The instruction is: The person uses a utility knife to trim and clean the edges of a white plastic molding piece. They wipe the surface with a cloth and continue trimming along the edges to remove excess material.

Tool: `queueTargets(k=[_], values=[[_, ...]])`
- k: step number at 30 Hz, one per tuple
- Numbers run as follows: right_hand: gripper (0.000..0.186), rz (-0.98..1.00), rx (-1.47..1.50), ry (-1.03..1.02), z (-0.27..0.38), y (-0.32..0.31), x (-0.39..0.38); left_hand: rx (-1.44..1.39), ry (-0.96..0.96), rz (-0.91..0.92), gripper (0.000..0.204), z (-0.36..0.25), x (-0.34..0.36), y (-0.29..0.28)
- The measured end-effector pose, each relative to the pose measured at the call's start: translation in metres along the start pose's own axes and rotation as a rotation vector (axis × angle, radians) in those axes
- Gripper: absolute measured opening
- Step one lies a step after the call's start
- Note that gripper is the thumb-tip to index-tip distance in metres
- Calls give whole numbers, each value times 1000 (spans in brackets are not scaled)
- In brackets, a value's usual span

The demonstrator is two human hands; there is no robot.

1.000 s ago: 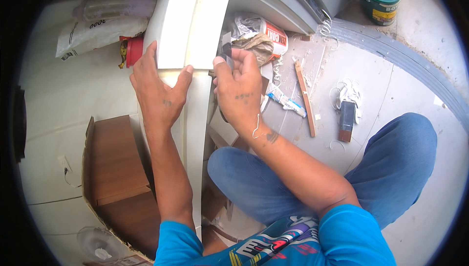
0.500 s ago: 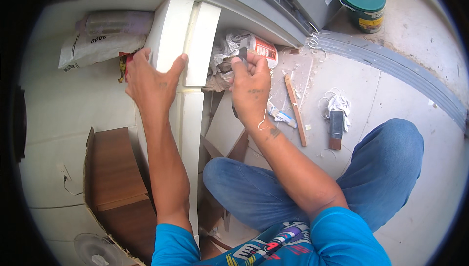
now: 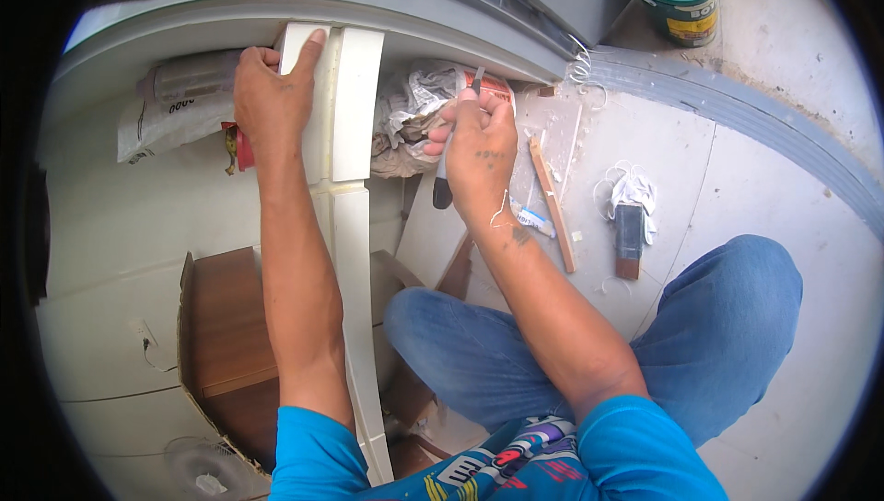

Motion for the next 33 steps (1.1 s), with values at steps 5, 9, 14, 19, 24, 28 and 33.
queueTargets(k=[5, 9, 14, 19, 24, 28, 33], values=[[35, -2, 52, 81, 3, -5, 7, 110, 80, -42, 77, -4, -1, 5], [37, -3, 21, 83, 3, -6, 12, 313, 56, -44, 77, -31, -5, 8], [31, -16, 6, 99, -1, -6, 19, 371, 131, -86, 74, -35, -5, 12], [30, -3, 17, 118, -1, -5, 22, 413, 229, -141, 66, -37, -2, 18], [30, -11, 61, 157, -1, -4, 24, 381, 319, -206, 61, -35, -10, 21], [29, -14, 95, 181, 3, -2, 25, -3, 118, -133, 49, -32, -3, 4], [29, -13, 121, 188, 2, -3, 27, -84, 271, -351, 31, -34, -19, 6]])
Point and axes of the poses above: each hand's wrist, its own x-axis towards the middle knuckle, its own y-axis out of the palm, z = x × y, the point moved 2 cm from there along x, towards the middle knuckle, and after that the axes turned 1 degree about x, right-handed, at the moved point
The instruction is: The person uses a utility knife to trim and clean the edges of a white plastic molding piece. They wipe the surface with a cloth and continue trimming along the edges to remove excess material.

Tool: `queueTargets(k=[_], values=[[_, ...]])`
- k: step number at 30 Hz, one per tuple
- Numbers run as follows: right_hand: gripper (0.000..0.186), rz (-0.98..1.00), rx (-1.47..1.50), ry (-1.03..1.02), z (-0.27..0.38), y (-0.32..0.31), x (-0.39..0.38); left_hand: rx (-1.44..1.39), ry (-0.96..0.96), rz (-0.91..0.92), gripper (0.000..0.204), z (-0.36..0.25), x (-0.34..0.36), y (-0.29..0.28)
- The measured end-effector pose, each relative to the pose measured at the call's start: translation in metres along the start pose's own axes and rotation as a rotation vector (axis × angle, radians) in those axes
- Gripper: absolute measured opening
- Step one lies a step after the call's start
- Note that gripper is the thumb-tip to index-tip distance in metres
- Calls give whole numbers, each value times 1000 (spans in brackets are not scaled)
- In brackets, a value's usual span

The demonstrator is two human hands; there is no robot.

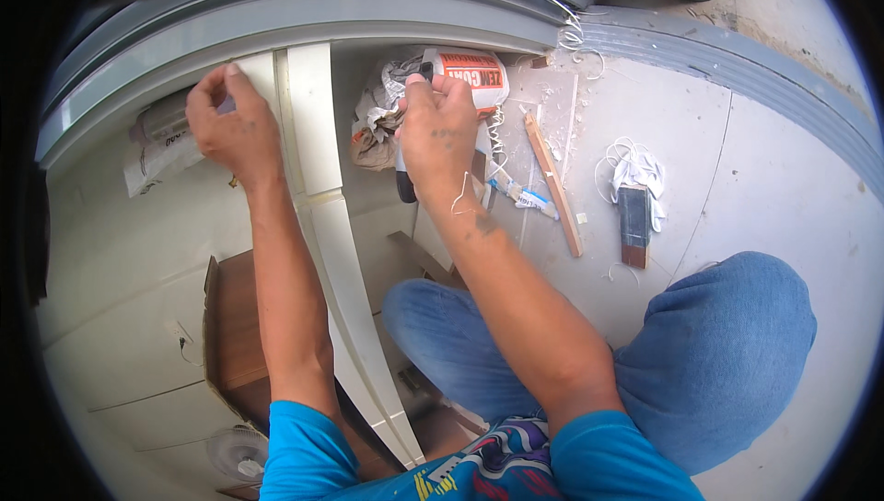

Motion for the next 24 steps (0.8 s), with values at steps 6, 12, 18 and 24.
queueTargets(k=[6, 12, 18, 24], values=[[30, -21, 51, -35, 7, -3, 10, 309, 108, 138, 46, -6, -8, 5], [32, -31, 42, -12, -5, -9, 17, 61, -73, 259, 44, 18, 13, 3], [30, -2, 29, -49, 1, -8, 16, -302, -351, 428, 59, 42, 15, -13], [32, -17, 49, -32, -1, -12, 22, -52, -282, 429, 87, 26, 25, 5]])
Point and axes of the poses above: each hand's wrist, its own x-axis towards the middle knuckle, its own y-axis out of the palm, z = x × y, the point moved 2 cm from there along x, towards the middle knuckle, and after that the axes turned 1 degree about x, right-handed, at the moved point
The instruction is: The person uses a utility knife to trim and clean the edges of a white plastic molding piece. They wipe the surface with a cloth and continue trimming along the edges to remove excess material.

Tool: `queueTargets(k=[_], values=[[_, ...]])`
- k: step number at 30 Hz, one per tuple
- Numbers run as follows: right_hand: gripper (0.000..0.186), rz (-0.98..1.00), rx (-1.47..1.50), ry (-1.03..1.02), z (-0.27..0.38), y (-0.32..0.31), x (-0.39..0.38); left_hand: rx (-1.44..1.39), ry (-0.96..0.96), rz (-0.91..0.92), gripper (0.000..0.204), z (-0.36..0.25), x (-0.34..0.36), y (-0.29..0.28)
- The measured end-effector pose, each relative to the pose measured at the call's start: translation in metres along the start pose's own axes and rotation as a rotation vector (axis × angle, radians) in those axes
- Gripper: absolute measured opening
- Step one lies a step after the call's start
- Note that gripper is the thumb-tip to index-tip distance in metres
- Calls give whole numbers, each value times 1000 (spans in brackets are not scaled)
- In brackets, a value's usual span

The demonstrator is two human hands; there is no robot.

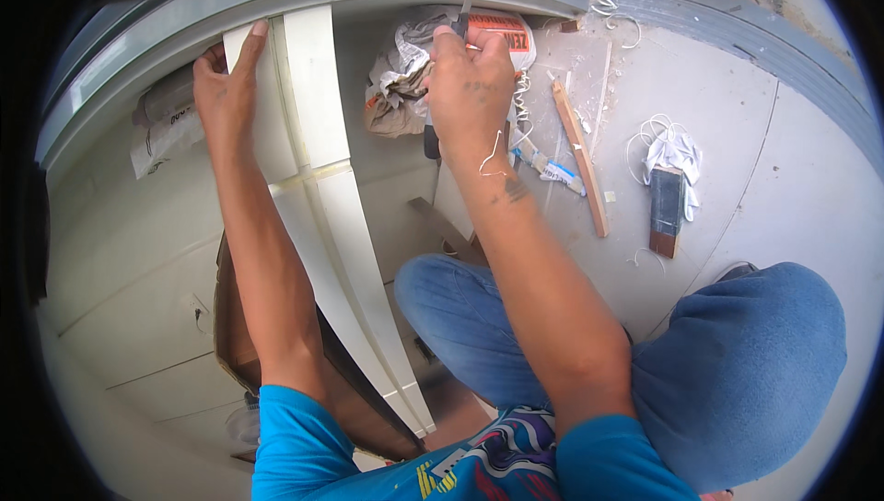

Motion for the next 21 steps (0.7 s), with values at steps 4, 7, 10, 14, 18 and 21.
queueTargets(k=[4, 7, 10, 14, 18, 21], values=[[34, 3, -35, 6, -4, -4, 4, -19, -11, 64, 94, 5, 1, 1], [36, -6, -8, -20, -1, -5, 13, 13, -15, 116, 93, 7, -4, -3], [40, -69, 53, -51, 5, -9, 21, 17, -50, 147, 88, 12, -22, -14], [46, -133, 41, -86, 18, -19, 41, -118, -128, 195, 86, -3, -48, -15], [47, -162, -14, -27, 20, -24, 45, -133, -176, 169, 86, 6, -53, -16], [45, -217, -160, -201, 20, -32, 56, -106, -206, 124, 85, -1, -48, -11]])
Point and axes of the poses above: each hand's wrist, its own x-axis towards the middle knuckle, its own y-axis out of the palm, z = x × y, the point moved 2 cm from there along x, towards the middle knuckle, and after that the axes turned 1 degree about x, right-handed, at the moved point
